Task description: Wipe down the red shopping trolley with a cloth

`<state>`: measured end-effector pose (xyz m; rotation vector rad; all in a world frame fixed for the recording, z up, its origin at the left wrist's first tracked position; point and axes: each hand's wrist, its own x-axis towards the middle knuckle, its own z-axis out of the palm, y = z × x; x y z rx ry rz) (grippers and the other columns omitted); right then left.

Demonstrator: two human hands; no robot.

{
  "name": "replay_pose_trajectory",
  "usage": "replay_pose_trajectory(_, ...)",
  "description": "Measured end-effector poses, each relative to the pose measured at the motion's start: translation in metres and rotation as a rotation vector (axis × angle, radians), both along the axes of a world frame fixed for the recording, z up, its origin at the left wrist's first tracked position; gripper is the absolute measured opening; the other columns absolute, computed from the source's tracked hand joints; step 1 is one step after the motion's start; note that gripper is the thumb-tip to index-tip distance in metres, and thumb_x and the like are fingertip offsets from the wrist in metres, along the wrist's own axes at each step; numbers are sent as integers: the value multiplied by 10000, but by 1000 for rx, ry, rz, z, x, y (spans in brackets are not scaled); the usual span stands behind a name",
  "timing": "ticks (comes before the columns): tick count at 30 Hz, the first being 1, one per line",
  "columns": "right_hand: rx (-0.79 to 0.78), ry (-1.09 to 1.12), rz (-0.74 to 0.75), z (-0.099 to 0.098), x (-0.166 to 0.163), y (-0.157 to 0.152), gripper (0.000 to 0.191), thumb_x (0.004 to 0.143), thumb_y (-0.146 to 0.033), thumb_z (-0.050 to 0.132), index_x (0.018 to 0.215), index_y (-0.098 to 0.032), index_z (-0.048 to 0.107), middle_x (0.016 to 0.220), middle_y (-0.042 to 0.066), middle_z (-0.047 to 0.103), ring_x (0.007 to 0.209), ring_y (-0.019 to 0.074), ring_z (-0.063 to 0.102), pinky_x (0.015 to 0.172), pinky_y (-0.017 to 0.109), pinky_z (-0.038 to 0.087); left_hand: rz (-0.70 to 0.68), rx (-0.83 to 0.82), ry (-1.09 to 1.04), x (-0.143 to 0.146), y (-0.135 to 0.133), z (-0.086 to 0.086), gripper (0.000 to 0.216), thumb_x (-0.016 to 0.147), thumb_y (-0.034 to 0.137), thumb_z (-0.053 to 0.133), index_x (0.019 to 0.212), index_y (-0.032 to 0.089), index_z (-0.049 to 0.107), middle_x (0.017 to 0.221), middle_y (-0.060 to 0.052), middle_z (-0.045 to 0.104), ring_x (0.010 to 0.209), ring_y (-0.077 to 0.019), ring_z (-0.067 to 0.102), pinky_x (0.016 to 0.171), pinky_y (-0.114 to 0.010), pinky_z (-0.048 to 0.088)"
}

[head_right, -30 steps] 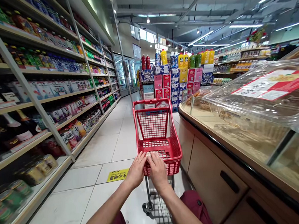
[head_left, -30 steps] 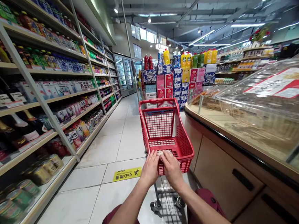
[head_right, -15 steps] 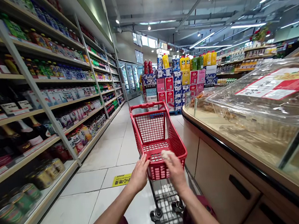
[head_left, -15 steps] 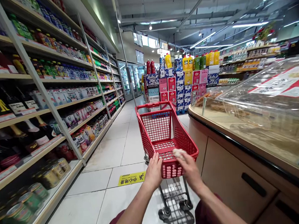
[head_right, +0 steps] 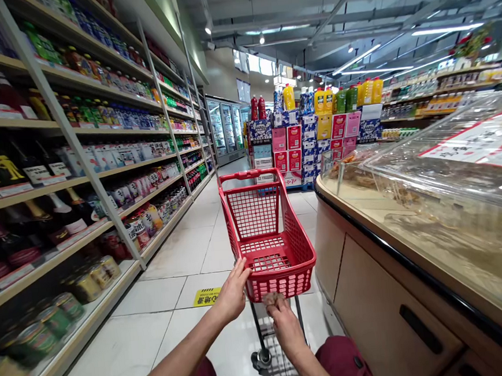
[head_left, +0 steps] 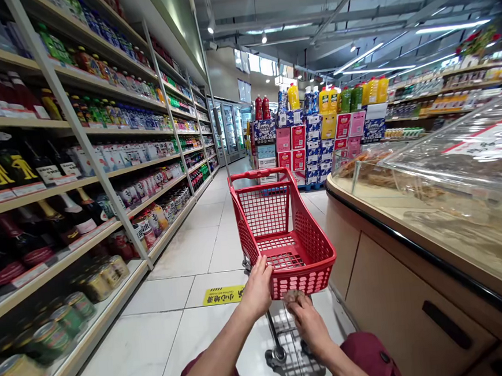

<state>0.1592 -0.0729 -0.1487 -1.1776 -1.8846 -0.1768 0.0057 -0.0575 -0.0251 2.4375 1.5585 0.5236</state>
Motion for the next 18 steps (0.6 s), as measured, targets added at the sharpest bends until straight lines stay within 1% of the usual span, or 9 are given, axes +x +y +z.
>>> replay_pose_trajectory(2,31,57,-2,12,8,1,350,761,-67,405,974,-254,612,860,56,569,839,186,536,715,301,484,7,4,2,0,1,0,526,656,-30,428,1163,107,470,1432,-147,245,1340,-214,113,1086,-419,231)
replay_pose_trajectory(4,70,106,-34,23,11,6,348,786,-107,412,1056,-243,586,876,65,569,843,189,527,776,339,466,16,13,-9,-1,2,-1,526,656,-30,429,1160,113,472,1434,-138,244,1340,-211,119,1088,-414,234)
replay_pose_trajectory(5,79,100,-41,25,11,8,357,790,-110,409,1073,-244,581,870,65,572,833,188,524,779,340,462,18,17,-18,-2,3,-2,520,659,-27,429,1156,120,475,1435,-133,245,1339,-211,126,1087,-417,236)
replay_pose_trajectory(7,48,25,-27,21,12,9,391,771,-69,393,1050,-254,596,871,60,579,832,184,521,747,313,464,21,23,-32,-5,4,-2,498,672,-17,428,1144,131,485,1429,-127,262,1336,-215,151,1080,-432,246)
replay_pose_trajectory(10,-35,-64,-3,8,21,2,433,697,5,381,940,-253,630,883,54,577,856,182,516,688,269,466,27,28,-10,-9,6,2,465,690,-1,429,1132,130,495,1409,-135,304,1327,-221,189,1072,-441,256)
replay_pose_trajectory(12,-31,-21,-13,8,33,-2,402,696,-2,390,926,-232,626,860,57,561,836,178,507,695,269,466,53,25,38,-8,6,6,443,703,8,424,1125,122,499,1399,-143,322,1320,-221,212,1071,-430,253)
replay_pose_trajectory(15,54,77,-62,17,48,1,316,755,-74,412,956,-217,611,827,57,535,813,178,488,741,302,459,114,24,139,-1,3,12,405,730,18,390,1102,122,510,1387,-144,345,1315,-222,227,1077,-448,207)
replay_pose_trajectory(16,67,89,-85,18,50,3,296,765,-88,413,940,-219,613,818,55,531,809,180,485,743,309,458,134,27,170,3,2,13,391,738,25,380,1092,123,512,1390,-142,340,1319,-225,216,1076,-465,188)
replay_pose_trajectory(18,42,66,-109,14,55,6,276,757,-82,407,860,-226,619,802,51,530,788,180,484,707,303,460,163,24,203,9,0,13,368,755,45,364,1084,128,506,1407,-135,310,1331,-226,176,1069,-487,178)
